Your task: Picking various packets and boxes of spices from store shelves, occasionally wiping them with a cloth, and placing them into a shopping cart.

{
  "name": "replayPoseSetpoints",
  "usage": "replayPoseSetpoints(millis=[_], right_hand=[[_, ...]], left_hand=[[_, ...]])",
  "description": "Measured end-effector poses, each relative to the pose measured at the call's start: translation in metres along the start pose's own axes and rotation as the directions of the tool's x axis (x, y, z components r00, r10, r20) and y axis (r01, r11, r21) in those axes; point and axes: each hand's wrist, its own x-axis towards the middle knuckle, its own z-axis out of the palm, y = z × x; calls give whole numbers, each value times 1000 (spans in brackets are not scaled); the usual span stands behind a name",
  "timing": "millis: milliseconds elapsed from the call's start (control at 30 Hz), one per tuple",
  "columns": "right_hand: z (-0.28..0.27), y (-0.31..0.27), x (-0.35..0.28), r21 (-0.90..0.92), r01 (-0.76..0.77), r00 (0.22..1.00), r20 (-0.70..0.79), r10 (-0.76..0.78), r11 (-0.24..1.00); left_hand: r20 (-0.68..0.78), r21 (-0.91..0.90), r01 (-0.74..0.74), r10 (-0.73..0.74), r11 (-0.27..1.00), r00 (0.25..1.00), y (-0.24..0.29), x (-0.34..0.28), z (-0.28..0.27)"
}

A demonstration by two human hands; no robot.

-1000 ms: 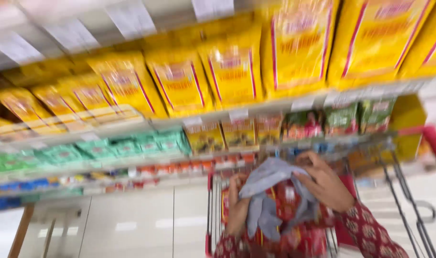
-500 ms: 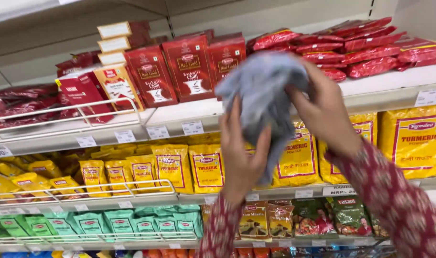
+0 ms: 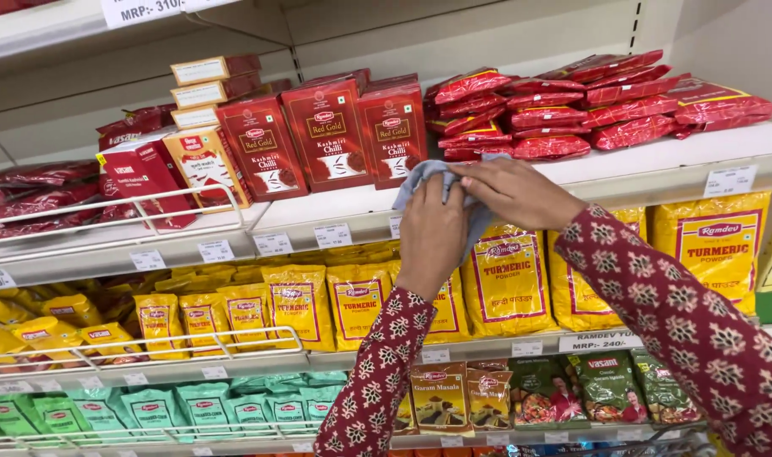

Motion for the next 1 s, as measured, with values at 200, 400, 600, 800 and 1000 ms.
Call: replayPoseSetpoints(millis=[200, 400, 600, 800, 1000], right_hand=[[-11, 22, -19, -77, 26, 994, -106, -34, 997], [-39, 53, -55, -151, -33, 991, -135, 13, 988], [-68, 88, -92, -142, -126, 984, -141, 106, 982], [-94, 126, -129, -155, -202, 973, -140, 181, 967], [-124, 171, -170, -191, -316, 947, -117, 298, 929]], left_hand=[[-20, -22, -94, 94, 995, 995, 13, 15, 8], [44, -63, -131, 134, 989, 990, 53, 33, 37], [59, -62, -183, 186, 981, 981, 99, 54, 77], [27, -127, -203, 208, 971, 978, 146, 74, 111], [67, -164, -206, 219, 965, 973, 204, 97, 157]])
